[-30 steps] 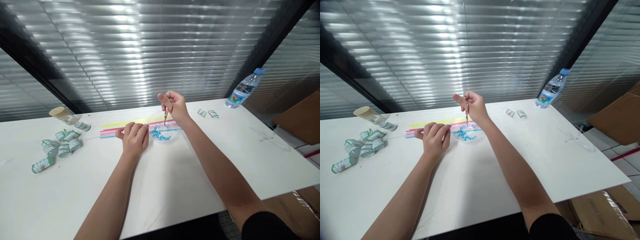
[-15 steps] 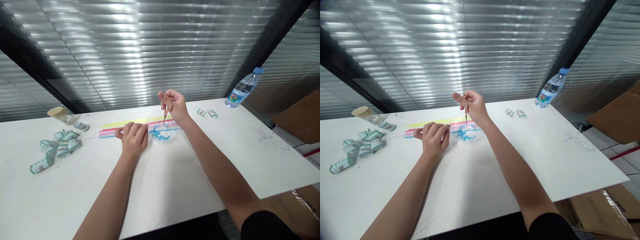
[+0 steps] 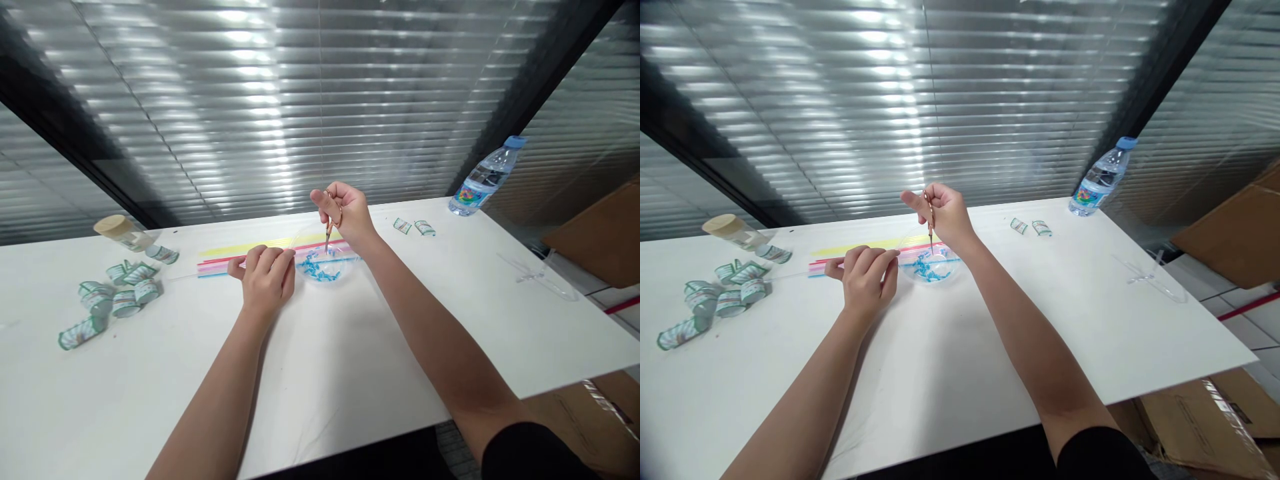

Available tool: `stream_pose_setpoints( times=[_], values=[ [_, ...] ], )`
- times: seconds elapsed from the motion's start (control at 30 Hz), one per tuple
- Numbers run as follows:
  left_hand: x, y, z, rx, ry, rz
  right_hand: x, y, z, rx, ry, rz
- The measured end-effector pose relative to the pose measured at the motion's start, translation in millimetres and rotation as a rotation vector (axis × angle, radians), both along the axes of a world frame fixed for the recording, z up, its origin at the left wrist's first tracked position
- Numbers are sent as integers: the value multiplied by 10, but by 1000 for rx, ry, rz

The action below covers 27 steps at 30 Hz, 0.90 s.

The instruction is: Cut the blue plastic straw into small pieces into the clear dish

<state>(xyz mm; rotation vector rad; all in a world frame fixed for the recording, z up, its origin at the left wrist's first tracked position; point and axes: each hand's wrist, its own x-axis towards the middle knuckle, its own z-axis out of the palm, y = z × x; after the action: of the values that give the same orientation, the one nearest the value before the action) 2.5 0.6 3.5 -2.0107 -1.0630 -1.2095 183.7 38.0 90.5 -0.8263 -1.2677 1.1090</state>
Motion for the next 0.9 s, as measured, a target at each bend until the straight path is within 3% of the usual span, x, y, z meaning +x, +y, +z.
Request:
stream_pose_setpoints(
  times=[0.9],
  values=[
    [17, -12, 11, 50, 28, 22, 13, 6, -8, 50, 24, -49]
  ],
)
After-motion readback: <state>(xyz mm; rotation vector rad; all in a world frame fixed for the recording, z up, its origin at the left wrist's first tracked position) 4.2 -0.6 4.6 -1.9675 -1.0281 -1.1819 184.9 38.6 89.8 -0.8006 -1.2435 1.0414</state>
